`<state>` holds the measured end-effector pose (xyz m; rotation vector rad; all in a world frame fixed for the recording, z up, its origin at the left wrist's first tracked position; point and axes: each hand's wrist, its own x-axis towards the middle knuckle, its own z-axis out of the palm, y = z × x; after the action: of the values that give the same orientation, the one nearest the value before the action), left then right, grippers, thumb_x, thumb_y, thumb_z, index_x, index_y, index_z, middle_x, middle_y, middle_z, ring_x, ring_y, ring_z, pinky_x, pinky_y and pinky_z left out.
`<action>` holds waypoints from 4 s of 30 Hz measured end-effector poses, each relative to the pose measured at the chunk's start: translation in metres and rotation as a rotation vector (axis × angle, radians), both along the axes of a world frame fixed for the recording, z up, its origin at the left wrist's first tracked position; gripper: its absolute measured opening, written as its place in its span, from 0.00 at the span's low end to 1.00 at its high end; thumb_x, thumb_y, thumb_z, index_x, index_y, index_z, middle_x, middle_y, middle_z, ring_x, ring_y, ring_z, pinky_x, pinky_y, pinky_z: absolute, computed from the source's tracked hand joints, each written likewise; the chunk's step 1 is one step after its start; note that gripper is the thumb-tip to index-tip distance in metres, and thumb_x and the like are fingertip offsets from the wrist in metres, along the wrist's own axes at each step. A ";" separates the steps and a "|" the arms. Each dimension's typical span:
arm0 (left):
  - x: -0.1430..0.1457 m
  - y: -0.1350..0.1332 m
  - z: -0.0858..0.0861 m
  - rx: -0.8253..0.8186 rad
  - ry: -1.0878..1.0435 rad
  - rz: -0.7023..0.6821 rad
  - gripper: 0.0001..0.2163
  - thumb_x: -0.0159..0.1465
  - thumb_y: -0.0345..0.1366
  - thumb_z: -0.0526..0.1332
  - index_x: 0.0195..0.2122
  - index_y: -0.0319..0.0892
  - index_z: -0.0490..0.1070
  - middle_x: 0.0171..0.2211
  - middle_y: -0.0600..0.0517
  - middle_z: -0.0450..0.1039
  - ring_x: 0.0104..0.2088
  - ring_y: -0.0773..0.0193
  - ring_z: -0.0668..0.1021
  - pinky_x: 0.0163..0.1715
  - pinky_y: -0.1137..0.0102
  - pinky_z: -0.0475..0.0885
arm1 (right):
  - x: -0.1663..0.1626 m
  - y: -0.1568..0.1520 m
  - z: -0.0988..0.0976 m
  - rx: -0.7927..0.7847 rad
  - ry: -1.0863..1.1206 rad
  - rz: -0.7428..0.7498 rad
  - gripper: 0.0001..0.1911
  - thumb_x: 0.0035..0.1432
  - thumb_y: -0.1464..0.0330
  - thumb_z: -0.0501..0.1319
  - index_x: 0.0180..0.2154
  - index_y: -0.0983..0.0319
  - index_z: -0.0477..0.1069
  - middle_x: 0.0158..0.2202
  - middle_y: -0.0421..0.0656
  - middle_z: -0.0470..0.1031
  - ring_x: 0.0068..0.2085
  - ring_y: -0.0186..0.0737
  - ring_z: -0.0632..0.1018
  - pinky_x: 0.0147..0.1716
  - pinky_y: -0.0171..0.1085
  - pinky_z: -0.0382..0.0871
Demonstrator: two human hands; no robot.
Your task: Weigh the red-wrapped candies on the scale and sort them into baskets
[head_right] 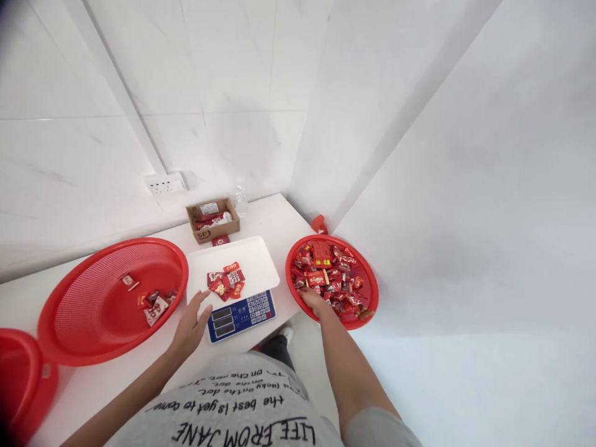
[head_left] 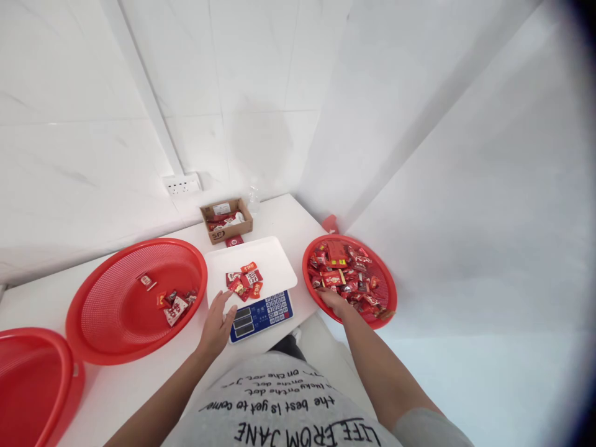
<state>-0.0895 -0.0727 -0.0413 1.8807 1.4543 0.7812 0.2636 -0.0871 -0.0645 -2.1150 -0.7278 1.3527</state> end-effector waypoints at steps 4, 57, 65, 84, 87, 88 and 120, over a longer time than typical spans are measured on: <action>-0.008 -0.010 -0.002 -0.037 -0.013 0.048 0.19 0.65 0.45 0.49 0.53 0.42 0.63 0.56 0.43 0.64 0.61 0.55 0.60 0.57 0.55 0.60 | -0.002 0.001 0.003 0.055 0.091 -0.086 0.19 0.58 0.62 0.56 0.48 0.64 0.67 0.49 0.50 0.74 0.42 0.37 0.77 0.41 0.36 0.72; 0.030 0.012 -0.003 0.231 0.305 -0.338 0.15 0.64 0.39 0.51 0.49 0.43 0.68 0.55 0.46 0.66 0.60 0.54 0.61 0.59 0.56 0.58 | -0.033 -0.014 0.004 0.148 -0.607 0.341 0.23 0.64 0.59 0.43 0.52 0.63 0.65 0.51 0.51 0.71 0.54 0.44 0.70 0.51 0.39 0.60; 0.103 0.062 0.019 0.213 0.580 -0.645 0.19 0.63 0.27 0.49 0.55 0.35 0.62 0.58 0.41 0.61 0.61 0.53 0.58 0.59 0.57 0.53 | -0.032 -0.014 0.003 0.153 -0.618 0.352 0.25 0.63 0.56 0.42 0.53 0.63 0.64 0.52 0.50 0.70 0.53 0.46 0.70 0.49 0.40 0.61; 0.053 0.110 0.024 0.021 0.528 -0.311 0.22 0.60 0.23 0.49 0.56 0.41 0.60 0.56 0.45 0.64 0.55 0.58 0.68 0.52 0.65 0.63 | -0.034 -0.015 0.008 0.127 -0.629 0.356 0.25 0.63 0.56 0.41 0.53 0.61 0.63 0.51 0.51 0.71 0.50 0.47 0.72 0.46 0.41 0.62; 0.047 0.109 0.014 0.029 0.511 -0.359 0.17 0.63 0.30 0.50 0.54 0.41 0.64 0.57 0.45 0.64 0.57 0.59 0.65 0.55 0.64 0.60 | -0.034 -0.015 0.007 0.117 -0.636 0.348 0.25 0.63 0.56 0.41 0.53 0.61 0.64 0.52 0.51 0.70 0.50 0.46 0.72 0.46 0.40 0.62; 0.046 0.108 0.011 0.037 0.506 -0.370 0.17 0.64 0.34 0.51 0.53 0.41 0.64 0.57 0.45 0.63 0.58 0.58 0.64 0.56 0.62 0.58 | -0.034 -0.015 0.007 0.117 -0.637 0.347 0.25 0.63 0.56 0.41 0.53 0.61 0.64 0.52 0.51 0.70 0.50 0.46 0.72 0.46 0.40 0.62; 0.008 0.089 0.009 0.046 0.390 -0.202 0.16 0.64 0.37 0.48 0.51 0.42 0.67 0.54 0.47 0.68 0.57 0.58 0.65 0.57 0.63 0.59 | -0.034 -0.014 0.007 0.098 -0.608 0.323 0.25 0.63 0.55 0.42 0.54 0.59 0.63 0.53 0.49 0.70 0.51 0.46 0.72 0.46 0.41 0.63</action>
<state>-0.0811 0.0162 -0.0320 2.2650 1.4462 0.3669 0.2295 -0.1016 -0.0579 -2.4155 -1.3938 0.7733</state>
